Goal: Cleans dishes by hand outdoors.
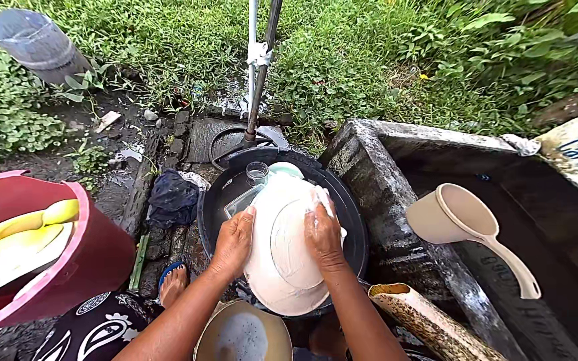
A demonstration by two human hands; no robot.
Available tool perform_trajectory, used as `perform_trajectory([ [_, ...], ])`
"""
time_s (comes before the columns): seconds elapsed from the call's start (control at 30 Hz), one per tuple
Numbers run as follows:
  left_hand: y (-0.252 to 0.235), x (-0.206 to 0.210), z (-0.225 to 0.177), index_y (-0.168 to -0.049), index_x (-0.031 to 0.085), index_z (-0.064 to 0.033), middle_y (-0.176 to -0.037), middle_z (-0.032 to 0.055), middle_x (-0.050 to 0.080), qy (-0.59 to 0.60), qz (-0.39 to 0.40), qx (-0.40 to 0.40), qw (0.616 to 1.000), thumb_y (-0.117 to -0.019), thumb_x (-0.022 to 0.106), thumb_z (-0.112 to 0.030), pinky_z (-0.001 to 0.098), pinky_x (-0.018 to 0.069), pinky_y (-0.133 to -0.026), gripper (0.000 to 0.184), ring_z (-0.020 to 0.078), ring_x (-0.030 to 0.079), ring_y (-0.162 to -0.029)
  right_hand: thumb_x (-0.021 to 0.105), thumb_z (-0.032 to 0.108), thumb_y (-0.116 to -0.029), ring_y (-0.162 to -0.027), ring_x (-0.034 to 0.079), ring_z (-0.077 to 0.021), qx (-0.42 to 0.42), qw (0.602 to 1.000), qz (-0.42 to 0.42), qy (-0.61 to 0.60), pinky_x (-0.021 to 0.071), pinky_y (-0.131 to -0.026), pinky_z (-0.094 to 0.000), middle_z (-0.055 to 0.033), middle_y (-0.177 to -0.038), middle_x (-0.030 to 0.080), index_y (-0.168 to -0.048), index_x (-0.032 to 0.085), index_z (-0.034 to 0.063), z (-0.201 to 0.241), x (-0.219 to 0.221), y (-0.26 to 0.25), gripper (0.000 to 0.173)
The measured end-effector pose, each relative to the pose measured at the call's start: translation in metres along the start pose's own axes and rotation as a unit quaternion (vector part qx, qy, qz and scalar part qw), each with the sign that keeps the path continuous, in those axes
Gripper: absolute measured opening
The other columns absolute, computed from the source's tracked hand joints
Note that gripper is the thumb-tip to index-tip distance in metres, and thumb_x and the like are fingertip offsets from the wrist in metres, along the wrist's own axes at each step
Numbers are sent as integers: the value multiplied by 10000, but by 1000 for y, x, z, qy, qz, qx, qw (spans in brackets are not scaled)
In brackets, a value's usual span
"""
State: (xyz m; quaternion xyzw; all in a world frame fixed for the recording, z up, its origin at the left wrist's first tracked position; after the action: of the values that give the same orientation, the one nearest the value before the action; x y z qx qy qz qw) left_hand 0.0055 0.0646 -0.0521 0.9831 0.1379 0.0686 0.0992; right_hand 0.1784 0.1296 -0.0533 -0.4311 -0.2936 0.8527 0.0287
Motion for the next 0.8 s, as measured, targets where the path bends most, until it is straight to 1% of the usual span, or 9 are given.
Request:
perform_trajectory([
  [0.07, -1, 4, 2, -1005, 643, -53, -758, 51, 646, 11, -4, -2, 1000, -1122, 337, -342, 296, 558, -628, 437, 115, 640, -652, 457, 141, -995, -1395, 477, -433, -50, 998, 32, -25, 419, -1127, -533, -295, -1490, 487, -1354, 569, -122, 35, 14, 11, 460],
  [0.17, -3, -3, 1, -1103, 640, -70, -814, 34, 630, 20, -61, -9, 998, -1124, 304, -388, 282, 528, -655, 463, 89, 612, -702, 497, 226, -979, -1271, 613, -378, -169, 985, 26, -19, 532, -1005, -485, -238, -1351, 635, -1120, 737, -47, 80, 31, 55, 390],
  [0.23, -5, -11, -1, -1241, 616, -55, -938, 82, 645, 44, -102, -27, 993, -1119, 299, -427, 333, 542, -736, 503, 126, 633, -802, 514, 215, -981, -1210, 661, -320, -248, 969, -11, -10, 519, -1038, -436, -167, -1232, 718, -1011, 776, 37, 79, 34, 81, 318],
  [0.3, -9, -16, -2, -1208, 602, -49, -924, 90, 648, 77, -133, -23, 988, -1120, 301, -421, 354, 572, -733, 487, 140, 660, -794, 488, 207, -1003, -1208, 662, -270, -285, 958, -36, -4, 494, -1064, -401, -128, -1210, 730, -1012, 742, 97, 57, 28, 93, 277],
  [0.37, -9, -20, -7, -1181, 606, -57, -904, 74, 647, 83, -130, -9, 988, -1118, 317, -412, 339, 573, -725, 463, 127, 659, -780, 411, 227, -1053, -1262, 620, -282, -232, 971, -51, -18, 455, -1107, -417, -170, -1245, 696, -1041, 683, 53, 23, 18, 93, 323],
  [0.47, -6, -24, -14, -1145, 619, -78, -848, 47, 659, 54, -76, 4, 996, -1114, 326, -416, 296, 578, -667, 448, 100, 663, -716, 386, 180, -1027, -1334, 564, -373, -34, 997, -60, -39, 443, -1122, -469, -293, -1374, 598, -1236, 628, -152, -22, -4, 62, 461],
  [0.57, -2, -13, -9, -1082, 633, -68, -805, 54, 664, 21, 4, 0, 1000, -1116, 340, -376, 298, 577, -634, 427, 118, 661, -679, 365, 123, -1070, -1344, 538, -420, 136, 991, 3, -6, 401, -1123, -563, -270, -1465, 532, -1445, 497, -89, -35, -26, 11, 451],
  [0.73, 3, 5, 3, -1036, 662, -53, -787, 55, 660, -21, 65, 42, 997, -1124, 339, -311, 303, 563, -653, 423, 119, 649, -685, 428, 95, -1047, -1403, 472, -420, 47, 998, 42, 2, 391, -1150, -538, -286, -1490, 493, -1404, 526, -110, 20, -6, -24, 423],
  [0.8, 1, 4, 4, -1030, 664, -53, -799, 44, 657, -11, 33, 36, 999, -1127, 324, -295, 303, 558, -675, 429, 109, 644, -704, 499, 108, -990, -1366, 510, -430, -41, 998, 39, 4, 461, -1070, -564, -289, -1483, 497, -1332, 597, -101, 57, 16, -5, 413],
])
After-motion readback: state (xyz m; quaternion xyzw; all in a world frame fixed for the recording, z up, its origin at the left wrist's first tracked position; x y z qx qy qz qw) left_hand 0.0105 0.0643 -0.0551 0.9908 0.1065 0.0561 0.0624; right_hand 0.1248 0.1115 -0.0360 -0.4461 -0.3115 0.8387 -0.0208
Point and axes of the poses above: each hand's wrist, its own y-axis away from the middle knuckle, its own x-axis out of the palm, z = x × y, the point moved 3 cm from there along -y, towards the middle knuckle
